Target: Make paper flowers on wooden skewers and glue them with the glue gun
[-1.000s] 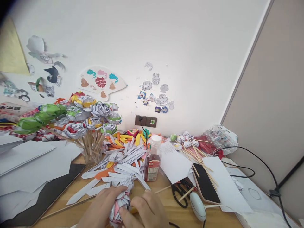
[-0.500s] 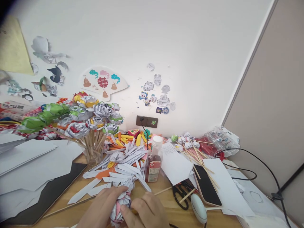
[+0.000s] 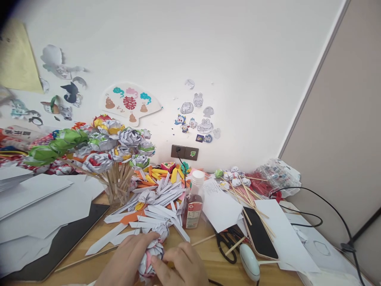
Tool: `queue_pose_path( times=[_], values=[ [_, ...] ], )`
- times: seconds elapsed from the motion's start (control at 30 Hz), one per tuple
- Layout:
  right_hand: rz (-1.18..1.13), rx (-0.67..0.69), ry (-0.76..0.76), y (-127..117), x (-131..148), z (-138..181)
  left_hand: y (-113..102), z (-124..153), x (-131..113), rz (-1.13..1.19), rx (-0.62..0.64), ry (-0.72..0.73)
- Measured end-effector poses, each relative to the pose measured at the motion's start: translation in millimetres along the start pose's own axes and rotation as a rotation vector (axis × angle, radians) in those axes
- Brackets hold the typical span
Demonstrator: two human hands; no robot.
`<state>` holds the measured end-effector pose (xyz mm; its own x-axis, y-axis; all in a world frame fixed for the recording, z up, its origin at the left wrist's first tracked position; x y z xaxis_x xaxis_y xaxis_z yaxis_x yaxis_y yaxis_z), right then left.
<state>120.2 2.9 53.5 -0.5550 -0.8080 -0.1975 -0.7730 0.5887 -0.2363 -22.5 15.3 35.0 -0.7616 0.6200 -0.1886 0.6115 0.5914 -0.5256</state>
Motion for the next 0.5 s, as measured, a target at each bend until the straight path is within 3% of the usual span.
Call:
queue_pose_path(
  times=[0.5],
  values=[
    [0.017, -0.059, 0.004, 1.7, 4.8, -2.7, -0.2, 0.5, -0.8, 0.016, 0.007, -0.013]
  ],
)
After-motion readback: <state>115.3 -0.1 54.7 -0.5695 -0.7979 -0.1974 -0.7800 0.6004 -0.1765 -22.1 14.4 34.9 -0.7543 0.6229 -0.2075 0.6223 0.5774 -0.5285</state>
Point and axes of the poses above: each hand's wrist, its own z-axis away from the middle knuckle, its own y-axis out of the palm, x = y × z, the point moved 3 cm from there along -z, towards the middle knuckle, and after that the axes turned 13 degrees about -x, right-handed, at the moved point
